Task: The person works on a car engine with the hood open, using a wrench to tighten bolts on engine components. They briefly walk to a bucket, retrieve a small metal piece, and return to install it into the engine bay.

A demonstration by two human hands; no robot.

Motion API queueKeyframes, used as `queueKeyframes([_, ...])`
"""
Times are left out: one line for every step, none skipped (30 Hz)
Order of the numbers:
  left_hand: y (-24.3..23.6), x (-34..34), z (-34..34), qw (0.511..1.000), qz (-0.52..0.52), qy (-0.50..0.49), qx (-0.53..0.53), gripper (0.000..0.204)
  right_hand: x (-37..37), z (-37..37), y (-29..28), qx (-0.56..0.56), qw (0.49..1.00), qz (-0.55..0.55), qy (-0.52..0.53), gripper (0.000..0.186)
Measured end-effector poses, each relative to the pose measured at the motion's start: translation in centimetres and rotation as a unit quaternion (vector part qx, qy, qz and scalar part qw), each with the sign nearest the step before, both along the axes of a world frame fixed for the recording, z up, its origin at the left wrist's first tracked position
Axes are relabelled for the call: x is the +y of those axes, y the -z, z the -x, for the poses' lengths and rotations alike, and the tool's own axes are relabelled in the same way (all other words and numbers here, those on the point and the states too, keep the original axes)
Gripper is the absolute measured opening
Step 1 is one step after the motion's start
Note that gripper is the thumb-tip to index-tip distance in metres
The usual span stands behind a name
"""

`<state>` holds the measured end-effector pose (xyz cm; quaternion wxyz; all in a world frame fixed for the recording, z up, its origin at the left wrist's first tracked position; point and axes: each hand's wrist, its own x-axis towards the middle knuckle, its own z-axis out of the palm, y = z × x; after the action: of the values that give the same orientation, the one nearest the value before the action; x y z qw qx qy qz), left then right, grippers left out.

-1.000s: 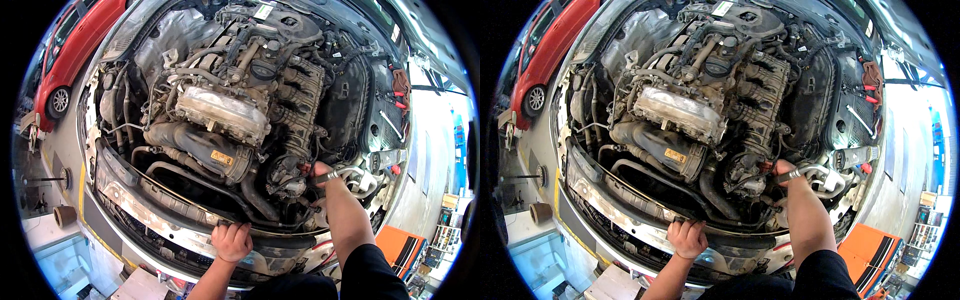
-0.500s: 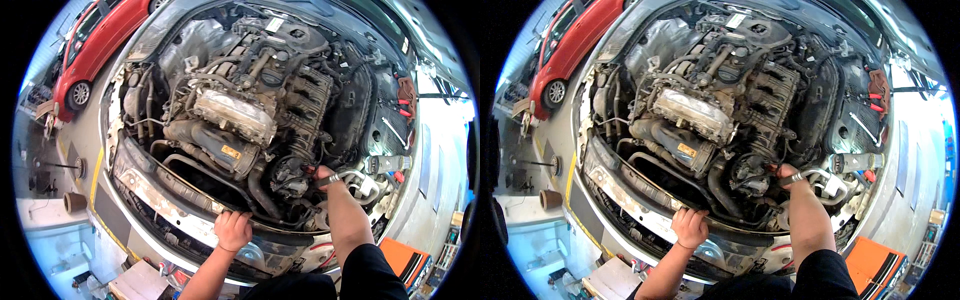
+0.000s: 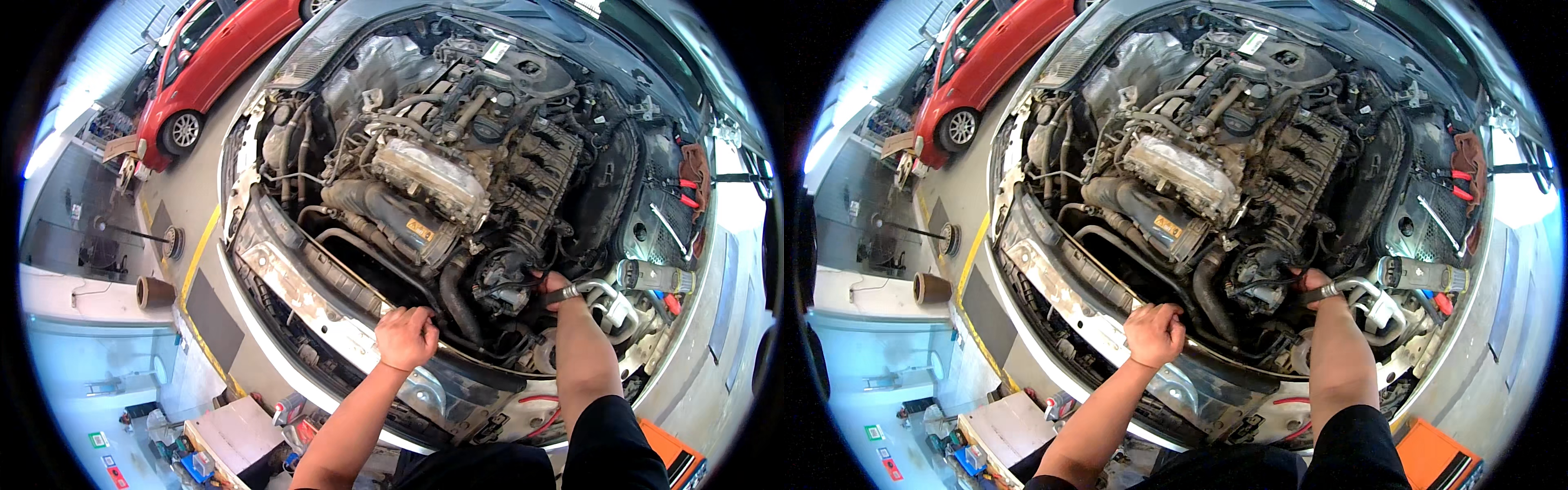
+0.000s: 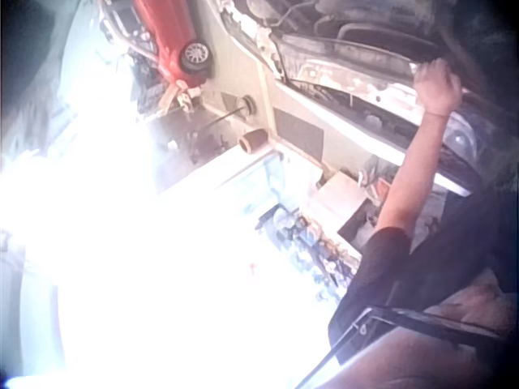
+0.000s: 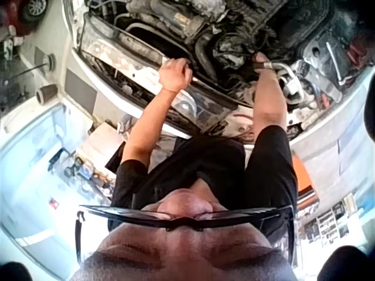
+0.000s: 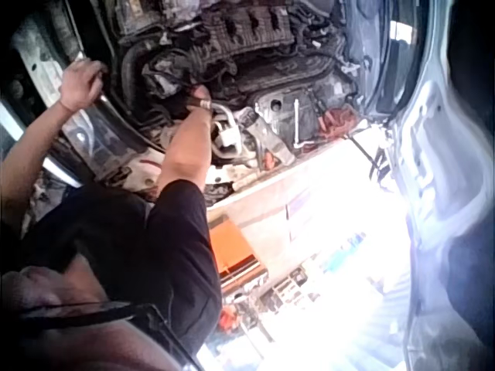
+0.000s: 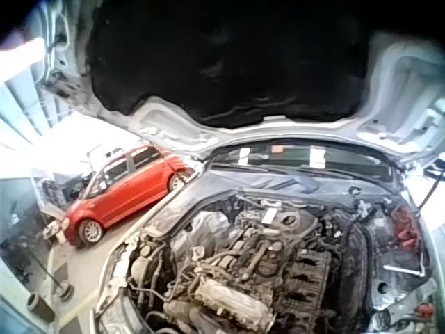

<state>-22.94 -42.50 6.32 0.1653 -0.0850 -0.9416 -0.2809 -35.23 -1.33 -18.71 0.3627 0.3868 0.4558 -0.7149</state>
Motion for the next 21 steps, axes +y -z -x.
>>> queueKeyframes([0.1, 0.0, -0.1, 1.000, 0.003, 0.000, -0.003, 0.008, -0.2, 0.0, -0.2, 0.001, 1.000, -0.003, -0.004, 0.055])
queueKeyframes([0.2, -0.3, -0.2, 1.000, 0.007, 0.000, -0.001, 0.009, -0.6, 0.2, -0.2, 0.003, 1.000, -0.005, -0.007, 0.057])
queueKeyframes([0.5, -0.2, -0.2, 1.000, 0.006, 0.002, 0.000, 0.009, -0.3, 0.3, -0.3, 0.004, 1.000, -0.013, -0.007, 0.058])
queueKeyframes([0.7, -0.2, -0.2, 1.000, 0.004, 0.004, 0.002, 0.009, -0.1, 0.4, -0.4, 0.005, 1.000, -0.019, -0.009, 0.059])
queueKeyframes([0.8, -0.2, -0.3, 1.000, 0.001, 0.006, 0.004, 0.009, 0.0, 0.4, -0.4, 0.004, 1.000, -0.026, -0.009, 0.061])
queueKeyframes([0.8, -0.3, -0.3, 1.000, -0.001, 0.007, 0.007, 0.009, 0.1, 0.7, -0.5, 0.004, 0.999, -0.030, -0.009, 0.062])
queueKeyframes([0.9, -0.3, -0.3, 1.000, -0.001, 0.007, 0.007, 0.008, 0.1, 0.8, -0.6, 0.006, 0.999, -0.033, -0.010, 0.064])
queueKeyframes([0.9, -0.3, -0.3, 1.000, 0.000, 0.008, 0.007, 0.008, 0.2, 0.7, -0.8, 0.007, 0.999, -0.035, -0.006, 0.065])
queueKeyframes([0.9, -0.4, -0.5, 1.000, 0.003, 0.005, 0.004, 0.007, -0.4, 0.6, -1.0, 0.010, 1.000, -0.025, -0.012, 0.063])
queueKeyframes([0.8, -0.6, -0.7, 1.000, 0.010, 0.002, 0.001, 0.007, -1.0, 0.6, -1.2, 0.014, 1.000, -0.015, -0.017, 0.060])
queueKeyframes([0.7, -0.9, -0.8, 1.000, 0.019, -0.002, -0.003, 0.006, -1.9, 0.5, -1.3, 0.017, 1.000, -0.003, -0.023, 0.058])
queueKeyframes([0.6, -0.8, -0.8, 1.000, 0.021, -0.001, -0.005, 0.005, -1.6, 0.4, -0.9, 0.020, 0.999, 0.000, -0.027, 0.054])
queueKeyframes([0.5, -0.6, -0.6, 1.000, 0.019, 0.002, -0.003, 0.005, -0.7, 0.4, -0.1, 0.023, 0.999, 0.000, -0.027, 0.051])
queueKeyframes([0.4, -0.4, -0.5, 1.000, 0.018, 0.004, -0.002, 0.005, 0.2, 0.5, 0.7, 0.026, 0.999, 0.001, -0.029, 0.048])
queueKeyframes([0.3, -0.4, -0.5, 1.000, 0.021, 0.005, -0.003, 0.005, 0.3, 0.7, 1.6, 0.015, 1.000, -0.006, -0.027, 0.046])
queueKeyframes([0.3, -0.4, -0.5, 1.000, 0.021, 0.004, -0.003, 0.005, 0.5, 0.7, 2.3, 0.004, 1.000, -0.014, -0.025, 0.045])
queueKeyframes([0.5, -0.4, -0.5, 1.000, 0.019, 0.005, -0.002, 0.005, 0.8, 0.8, 2.9, -0.007, 0.999, -0.023, -0.022, 0.044])
queueKeyframes([0.6, 0.0, -0.2, 1.000, 0.011, 0.009, 0.004, 0.005, 2.6, 1.1, 3.5, -0.002, 1.000, -0.008, -0.013, 0.045])
queueKeyframes([0.7, 0.7, 0.3, 1.000, -0.002, 0.017, 0.011, 0.005, 5.3, 1.4, 3.9, 0.008, 1.000, 0.003, -0.003, 0.047])
queueKeyframes([0.7, 1.3, 0.6, 1.000, -0.012, 0.022, 0.016, 0.005, 6.8, 1.6, 3.7, 0.016, 1.000, 0.018, 0.005, 0.049])
queueKeyframes([0.7, 0.5, 0.1, 1.000, 0.003, 0.013, 0.007, 0.005, 4.1, 1.2, 3.3, 0.029, 1.000, -0.002, -0.011, 0.050])
